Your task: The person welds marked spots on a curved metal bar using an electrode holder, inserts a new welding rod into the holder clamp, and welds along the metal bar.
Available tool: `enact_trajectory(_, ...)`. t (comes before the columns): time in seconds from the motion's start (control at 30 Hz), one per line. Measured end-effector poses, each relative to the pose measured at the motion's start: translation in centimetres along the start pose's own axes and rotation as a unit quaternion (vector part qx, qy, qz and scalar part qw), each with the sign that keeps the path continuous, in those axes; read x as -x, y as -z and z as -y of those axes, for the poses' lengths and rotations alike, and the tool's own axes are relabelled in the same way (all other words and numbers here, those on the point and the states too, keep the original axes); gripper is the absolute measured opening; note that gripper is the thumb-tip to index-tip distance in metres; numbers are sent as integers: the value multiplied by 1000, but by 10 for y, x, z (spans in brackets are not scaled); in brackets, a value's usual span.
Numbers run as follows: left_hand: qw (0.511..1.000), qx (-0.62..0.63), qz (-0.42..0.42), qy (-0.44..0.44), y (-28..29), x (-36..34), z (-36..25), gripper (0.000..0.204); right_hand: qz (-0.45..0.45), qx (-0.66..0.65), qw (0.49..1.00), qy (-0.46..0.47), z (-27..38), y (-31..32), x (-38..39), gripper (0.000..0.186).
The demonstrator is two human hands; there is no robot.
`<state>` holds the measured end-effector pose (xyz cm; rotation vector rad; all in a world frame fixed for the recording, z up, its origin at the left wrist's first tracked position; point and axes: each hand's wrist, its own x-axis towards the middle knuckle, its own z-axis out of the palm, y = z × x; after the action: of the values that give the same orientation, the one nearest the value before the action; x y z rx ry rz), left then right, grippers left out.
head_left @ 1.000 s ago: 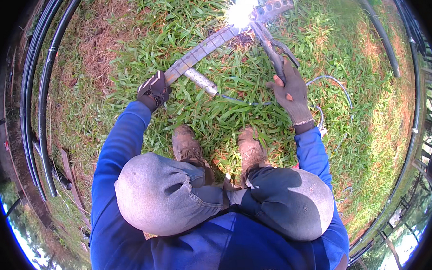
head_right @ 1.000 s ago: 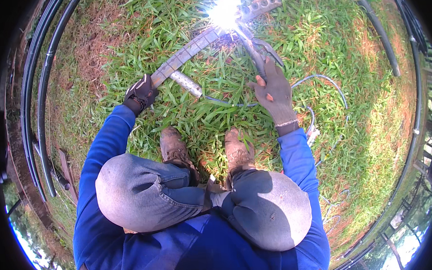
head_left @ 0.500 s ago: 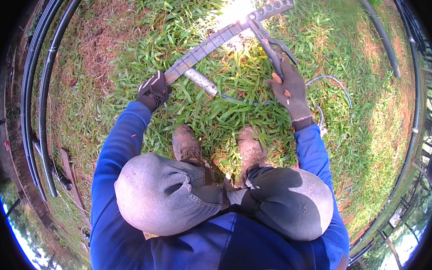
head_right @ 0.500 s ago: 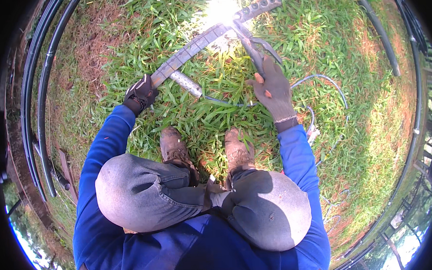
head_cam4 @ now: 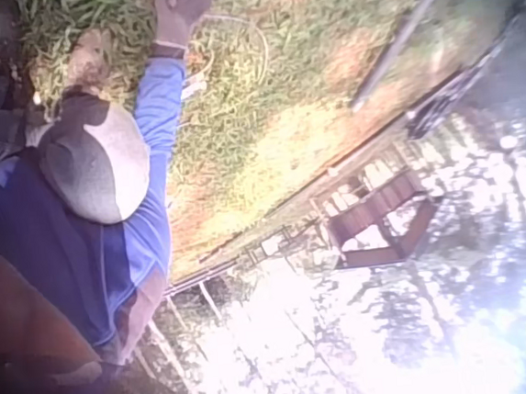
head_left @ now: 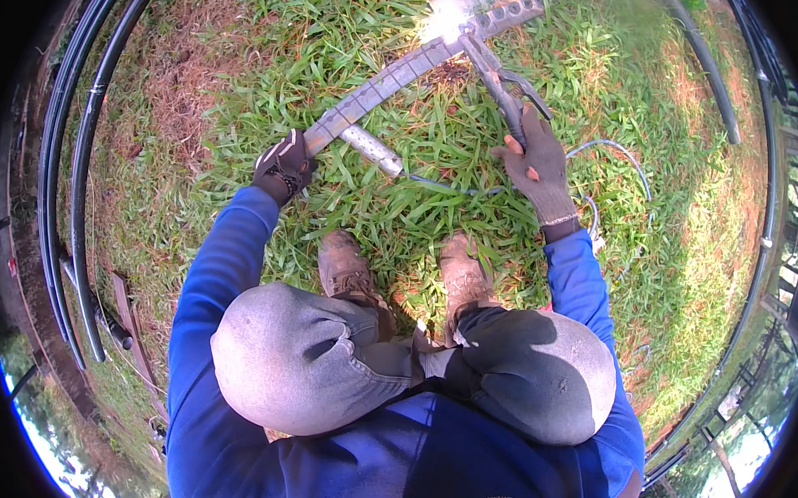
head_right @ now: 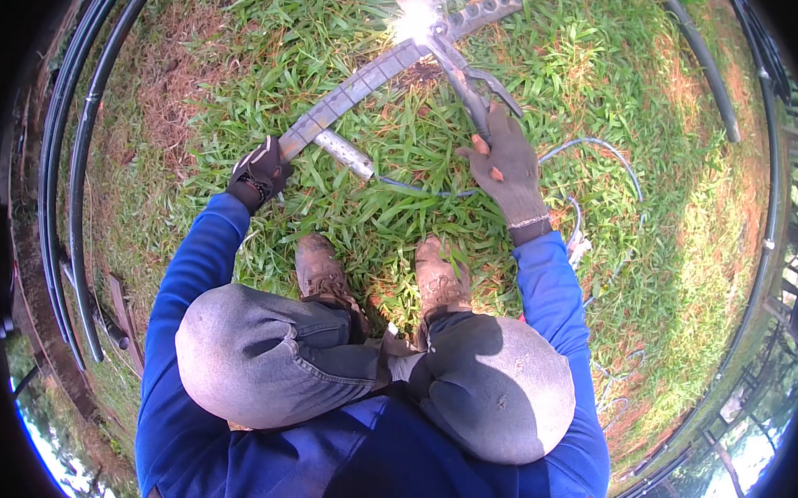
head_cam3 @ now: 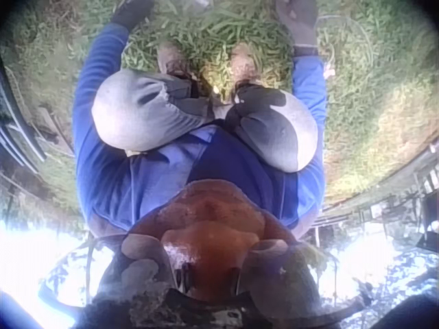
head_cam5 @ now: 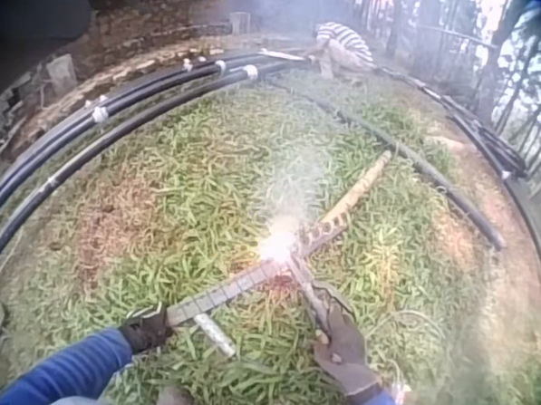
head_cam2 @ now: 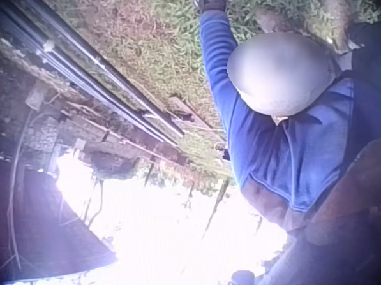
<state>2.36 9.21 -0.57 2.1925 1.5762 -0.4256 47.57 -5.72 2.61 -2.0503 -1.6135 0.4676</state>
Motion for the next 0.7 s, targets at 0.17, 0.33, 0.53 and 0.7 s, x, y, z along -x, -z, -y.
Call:
enact_trajectory(0.17,1000,-4,10,9,0,-1,-1,53,-6,-11,1000,2,-3,-3,-2,73)
enact_trajectory(0.33,1000,0,7,8,0,-1,-1,53,6,16,1000,-9,2,1,-1,70)
enact_trajectory(0.53,1000,-4,1,2,-2,-2,0,53,13,-7,1000,-20,6,-1,-9,87)
enact_trajectory(0.7,1000,-11,6,3,0,-1,-1,51,26,9,999,-22,3,-1,-9,78)
